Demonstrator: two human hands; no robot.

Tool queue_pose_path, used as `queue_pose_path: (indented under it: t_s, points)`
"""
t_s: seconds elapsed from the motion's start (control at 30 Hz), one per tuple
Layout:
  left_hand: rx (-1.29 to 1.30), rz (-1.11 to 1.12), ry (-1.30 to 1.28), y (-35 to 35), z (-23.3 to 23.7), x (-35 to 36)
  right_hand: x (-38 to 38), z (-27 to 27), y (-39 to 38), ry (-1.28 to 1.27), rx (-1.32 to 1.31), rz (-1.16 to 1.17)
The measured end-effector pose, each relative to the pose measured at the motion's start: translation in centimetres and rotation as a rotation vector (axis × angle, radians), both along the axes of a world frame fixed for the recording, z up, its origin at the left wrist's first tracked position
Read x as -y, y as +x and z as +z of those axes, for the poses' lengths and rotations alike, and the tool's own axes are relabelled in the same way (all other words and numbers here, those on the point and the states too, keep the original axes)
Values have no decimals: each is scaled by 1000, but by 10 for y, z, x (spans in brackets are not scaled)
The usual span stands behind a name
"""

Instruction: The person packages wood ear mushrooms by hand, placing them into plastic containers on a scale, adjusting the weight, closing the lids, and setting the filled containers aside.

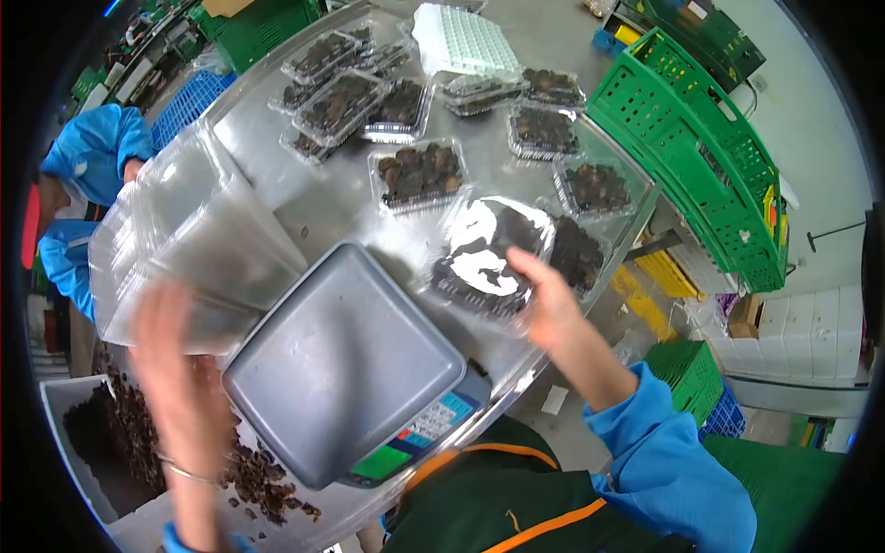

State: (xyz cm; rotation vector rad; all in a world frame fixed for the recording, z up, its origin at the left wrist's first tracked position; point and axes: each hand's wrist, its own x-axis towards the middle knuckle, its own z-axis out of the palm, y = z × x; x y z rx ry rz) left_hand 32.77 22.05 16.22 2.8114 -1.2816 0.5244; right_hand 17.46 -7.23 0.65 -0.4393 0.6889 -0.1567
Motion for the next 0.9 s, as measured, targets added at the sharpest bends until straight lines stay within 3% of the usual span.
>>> queue_pose_path:
  t_s: [0.03, 0.07, 0.1, 0.13, 0.17, 0.2, 0.23, 0.33, 0.43, 0.5, 0.53, 0.57, 0.6, 0.63, 0.67, 0.7, 0.73, 0.77, 0.8, 0.83, 0.9]
  points:
    - [253, 111, 95, 38, -4, -24, 26, -1, 8, -90, -31, -86]
    - [286, 188, 203, 72, -4, -50, 50, 3, 18, -171, -70, -173]
    - [168, 281, 329, 109, -8, -86, 83, -10, 30, -179, 13, -204]
    - [-250, 304, 207, 144, -8, -122, 121, -27, 44, -191, 106, -236]
    - [-127, 156, 290, 153, 1, -134, 154, -32, 56, -238, 32, -253]
    - [-396, 268, 335, 145, 31, -98, 175, -35, 60, -283, -46, -270]
    - [-402, 265, 271, 150, 32, -99, 179, -30, 59, -377, -80, -251]
    - [-359, 254, 216, 152, 41, -89, 154, -21, 58, -500, -127, -201]
    - [-280, 241, 115, 162, 47, -90, 87, -16, 45, -543, 28, 77]
    - [-139, 75, -234, 171, 47, -101, 39, 0, 35, -565, 135, 274]
    - [-115, 231, -331, 146, 64, -89, 16, 10, 30, -591, 219, 399]
    - [-249, 203, -637, 96, 65, -55, -13, 28, 24, -495, 306, 478]
    - [-105, 134, -421, 51, 70, -40, -45, 48, 18, -390, 386, 562]
    - [-437, 71, -504, 4, 57, -28, -89, 63, 19, -347, 536, 418]
    - [-88, -250, -178, -19, 28, -28, -135, 72, 20, -290, 674, 273]
    - [-254, -283, -247, -53, 4, -15, -167, 67, 20, -383, 669, 150]
    - [-428, -293, -113, -80, -32, -12, -182, 57, 15, -343, 674, 224]
    - [-453, -273, -223, -103, -70, -7, -190, 41, 12, -447, 437, 92]
    - [-451, -186, -203, -116, -77, -11, -194, 26, 10, -565, 201, -45]
    - [-360, -172, -440, -121, -94, -23, -194, 14, 8, -586, 86, -24]
    - [-356, -20, -569, -135, -114, -75, -178, -16, -2, -599, -52, 55]
